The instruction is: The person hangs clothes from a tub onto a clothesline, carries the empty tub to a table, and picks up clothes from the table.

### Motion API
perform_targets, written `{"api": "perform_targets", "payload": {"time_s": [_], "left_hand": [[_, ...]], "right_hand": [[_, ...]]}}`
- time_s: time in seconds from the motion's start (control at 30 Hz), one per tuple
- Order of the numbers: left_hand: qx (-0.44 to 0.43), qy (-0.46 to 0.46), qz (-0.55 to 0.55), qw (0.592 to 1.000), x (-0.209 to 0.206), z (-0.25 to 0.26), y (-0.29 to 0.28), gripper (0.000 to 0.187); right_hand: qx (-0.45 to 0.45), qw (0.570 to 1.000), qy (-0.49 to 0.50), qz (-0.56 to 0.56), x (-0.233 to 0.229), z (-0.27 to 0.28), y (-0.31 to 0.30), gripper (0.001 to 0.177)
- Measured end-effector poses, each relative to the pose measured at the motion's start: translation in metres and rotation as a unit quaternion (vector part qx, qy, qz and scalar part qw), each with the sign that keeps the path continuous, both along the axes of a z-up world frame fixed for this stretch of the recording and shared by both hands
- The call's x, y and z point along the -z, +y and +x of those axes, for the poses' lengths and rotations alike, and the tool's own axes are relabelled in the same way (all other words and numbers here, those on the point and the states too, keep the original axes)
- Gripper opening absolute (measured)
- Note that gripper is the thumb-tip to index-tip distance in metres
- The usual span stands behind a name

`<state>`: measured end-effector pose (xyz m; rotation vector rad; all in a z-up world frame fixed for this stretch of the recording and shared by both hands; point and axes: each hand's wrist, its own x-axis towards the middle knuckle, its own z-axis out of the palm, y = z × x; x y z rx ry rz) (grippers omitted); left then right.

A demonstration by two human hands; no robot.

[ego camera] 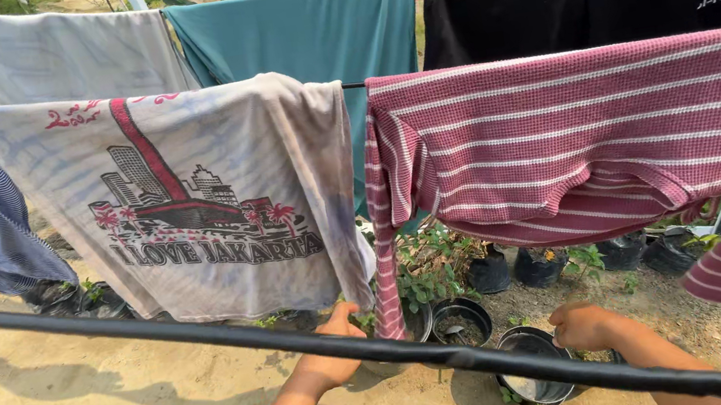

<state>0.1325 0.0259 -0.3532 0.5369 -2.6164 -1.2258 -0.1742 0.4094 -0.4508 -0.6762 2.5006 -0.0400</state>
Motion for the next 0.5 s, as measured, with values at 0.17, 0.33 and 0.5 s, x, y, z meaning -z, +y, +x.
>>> {"api": "perform_targets", "payload": {"time_s": [0.17,0.33,0.5], "left_hand": [[-0.011,-0.131,0.015,0.991,-0.015,0.073,-0.024,0.049],[-0.051,-0.075,-0.004,0.996,-0.028,0.170,-0.081,0.039],[-0.141,-0.120,0.011,0.983,-0.031,0.296,-0.143,0.040]], "right_hand": [[0.033,0.986,-0.131,0.100,0.036,0.023,-0.016,0.034],[0.006,0.982,-0.120,0.144,0.038,0.066,-0.069,0.028],[-0.035,0.975,-0.123,0.182,0.049,0.139,-0.161,0.026]]}}
